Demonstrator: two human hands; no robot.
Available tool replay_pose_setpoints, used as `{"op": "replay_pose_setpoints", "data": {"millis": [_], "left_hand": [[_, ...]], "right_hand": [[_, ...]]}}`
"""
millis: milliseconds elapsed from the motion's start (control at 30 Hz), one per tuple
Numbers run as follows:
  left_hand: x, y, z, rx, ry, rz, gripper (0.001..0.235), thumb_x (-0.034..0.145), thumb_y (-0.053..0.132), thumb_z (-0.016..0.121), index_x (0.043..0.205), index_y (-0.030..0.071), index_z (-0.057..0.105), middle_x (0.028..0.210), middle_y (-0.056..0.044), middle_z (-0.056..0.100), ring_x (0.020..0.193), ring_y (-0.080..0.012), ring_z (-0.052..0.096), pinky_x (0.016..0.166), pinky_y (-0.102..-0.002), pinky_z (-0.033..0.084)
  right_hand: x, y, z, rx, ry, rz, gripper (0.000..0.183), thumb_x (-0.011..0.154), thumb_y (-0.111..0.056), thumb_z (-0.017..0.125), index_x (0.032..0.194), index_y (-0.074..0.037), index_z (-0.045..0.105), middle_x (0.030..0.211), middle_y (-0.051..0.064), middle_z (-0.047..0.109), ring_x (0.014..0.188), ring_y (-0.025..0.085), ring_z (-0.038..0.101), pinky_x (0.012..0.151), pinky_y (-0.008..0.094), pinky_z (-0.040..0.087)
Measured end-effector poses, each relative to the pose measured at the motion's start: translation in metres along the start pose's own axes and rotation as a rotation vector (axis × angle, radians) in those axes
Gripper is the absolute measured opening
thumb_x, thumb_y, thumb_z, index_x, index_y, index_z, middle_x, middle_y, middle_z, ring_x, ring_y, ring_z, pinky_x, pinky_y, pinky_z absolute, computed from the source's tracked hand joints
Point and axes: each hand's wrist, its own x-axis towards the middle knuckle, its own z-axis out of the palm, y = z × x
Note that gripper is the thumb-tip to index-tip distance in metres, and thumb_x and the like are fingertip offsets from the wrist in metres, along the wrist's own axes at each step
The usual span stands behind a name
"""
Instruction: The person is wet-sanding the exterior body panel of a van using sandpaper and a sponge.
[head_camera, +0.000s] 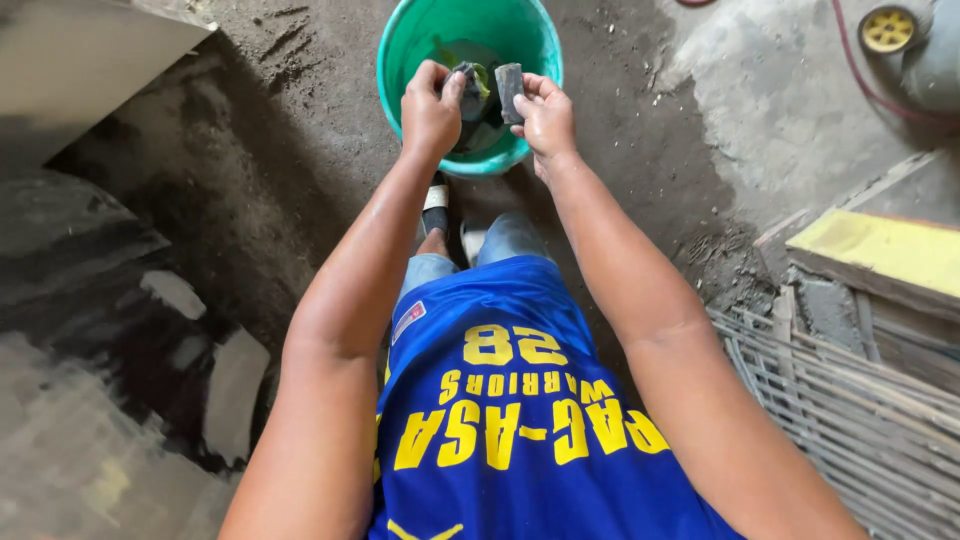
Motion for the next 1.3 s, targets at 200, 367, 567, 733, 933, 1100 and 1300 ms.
{"op": "replay_pose_setpoints", "data": {"millis": [200, 367, 567, 733, 933, 1100, 1300], "left_hand": [[0.029, -0.026, 0.018, 0.012, 0.031, -0.010, 0.018, 0.098, 0.020, 0.069, 0.098, 0.004, 0.063, 0.086, -0.015, 0.072, 0.076, -0.0301, 0.069, 0.068, -0.041, 0.053], [0.045, -0.084, 0.033, 0.169, 0.154, -0.003, 0.014, 0.094, 0.018, 0.070, 0.097, 0.005, 0.065, 0.091, -0.017, 0.072, 0.082, -0.0346, 0.069, 0.074, -0.044, 0.054], [0.056, -0.073, 0.040, 0.054, 0.198, -0.203, 0.016, 0.102, 0.020, 0.064, 0.102, 0.005, 0.063, 0.093, -0.015, 0.073, 0.082, -0.0289, 0.071, 0.076, -0.039, 0.056], [0.053, -0.053, 0.033, 0.008, 0.269, -0.182, 0.018, 0.107, 0.020, 0.061, 0.104, 0.002, 0.061, 0.087, -0.010, 0.063, 0.074, -0.0184, 0.059, 0.071, -0.033, 0.052], [0.055, -0.060, 0.043, -0.116, 0.260, -0.261, 0.016, 0.108, 0.018, 0.060, 0.107, 0.002, 0.061, 0.092, -0.006, 0.060, 0.077, -0.0120, 0.055, 0.071, -0.029, 0.050], [0.064, -0.049, 0.040, -0.209, 0.258, -0.226, 0.013, 0.109, 0.016, 0.060, 0.111, 0.003, 0.060, 0.100, -0.006, 0.062, 0.085, -0.0109, 0.058, 0.078, -0.027, 0.052], [0.066, -0.019, 0.015, -0.210, 0.251, -0.096, 0.010, 0.111, 0.011, 0.058, 0.116, 0.003, 0.060, 0.116, -0.008, 0.062, 0.099, -0.0145, 0.060, 0.089, -0.028, 0.051]], "right_hand": [[0.065, 0.024, 0.000, -0.064, -0.086, -0.033, 0.056, 0.093, -0.005, 0.063, 0.145, -0.017, 0.047, 0.141, 0.006, 0.053, 0.116, 0.018, 0.062, 0.094, 0.035, 0.053], [0.179, 0.183, -0.025, -0.352, -0.079, -0.030, 0.048, 0.091, -0.007, 0.069, 0.138, -0.012, 0.061, 0.141, 0.016, 0.068, 0.131, 0.027, 0.066, 0.109, 0.038, 0.052], [0.164, 0.111, 0.037, -1.147, -0.290, 0.016, 0.039, 0.088, -0.021, 0.073, 0.127, -0.016, 0.072, 0.126, 0.020, 0.069, 0.120, 0.037, 0.062, 0.101, 0.046, 0.049], [0.215, 0.130, 0.070, -1.581, -0.601, 0.105, 0.044, 0.083, -0.026, 0.078, 0.124, -0.014, 0.068, 0.136, 0.014, 0.065, 0.126, 0.035, 0.062, 0.103, 0.047, 0.051], [0.216, 0.172, 0.079, -1.595, -0.188, -0.650, 0.058, 0.086, -0.036, 0.071, 0.137, -0.014, 0.053, 0.131, 0.016, 0.056, 0.121, 0.039, 0.052, 0.096, 0.056, 0.041], [0.226, 0.189, 0.081, -1.638, -0.336, -0.432, 0.055, 0.090, -0.033, 0.066, 0.139, -0.012, 0.053, 0.130, 0.017, 0.059, 0.120, 0.037, 0.055, 0.097, 0.054, 0.041], [0.290, 0.243, 0.018, -0.826, -0.373, -0.020, 0.024, 0.087, -0.011, 0.072, 0.111, -0.013, 0.074, 0.108, 0.012, 0.074, 0.098, 0.029, 0.068, 0.085, 0.041, 0.055]]}}
